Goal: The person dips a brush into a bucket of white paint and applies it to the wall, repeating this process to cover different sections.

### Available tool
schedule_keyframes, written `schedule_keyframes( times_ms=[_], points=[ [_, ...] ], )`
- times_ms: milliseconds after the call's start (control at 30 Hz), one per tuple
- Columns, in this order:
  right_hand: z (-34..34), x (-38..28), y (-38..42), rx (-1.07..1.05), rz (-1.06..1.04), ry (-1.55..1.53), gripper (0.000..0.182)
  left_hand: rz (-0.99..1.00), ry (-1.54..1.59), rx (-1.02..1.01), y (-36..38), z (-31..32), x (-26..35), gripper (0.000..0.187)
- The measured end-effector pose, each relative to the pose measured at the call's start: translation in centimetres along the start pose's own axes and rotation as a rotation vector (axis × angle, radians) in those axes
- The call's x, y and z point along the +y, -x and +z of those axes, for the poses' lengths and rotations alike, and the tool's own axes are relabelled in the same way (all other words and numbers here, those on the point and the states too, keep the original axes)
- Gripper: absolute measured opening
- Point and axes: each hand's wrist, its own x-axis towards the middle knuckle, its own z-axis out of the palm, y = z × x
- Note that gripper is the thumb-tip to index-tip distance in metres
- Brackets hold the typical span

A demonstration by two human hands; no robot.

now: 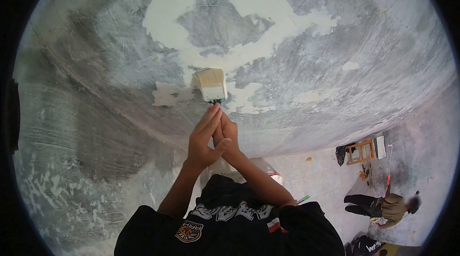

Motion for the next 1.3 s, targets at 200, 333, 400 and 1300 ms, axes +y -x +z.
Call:
schedule_keyframes(
  times_ms=[200, 333, 400, 1300],
  points=[
    [-2.2, 10.7, 1.6, 0.058, 0.043, 0.166, 0.029, -0.152, 0.015, -0.048, 5.5, 6.5, -5.3, 0.068],
    [-3.4, 16.9, 3.0, 0.024, 0.165, 0.259, 0.03, -0.169, -0.031, -0.116, 9.1, 9.9, -9.3, 0.059],
    [-3.7, 18.1, 3.9, 0.04, 0.158, 0.255, 0.03, -0.176, -0.032, -0.132, 10.2, 11.0, -10.4, 0.057],
    [0.4, 6.2, 0.4, -0.038, 0.072, -0.022, 0.032, -0.034, -0.025, 0.006, 2.7, 1.0, -3.3, 0.066]
  ],
)
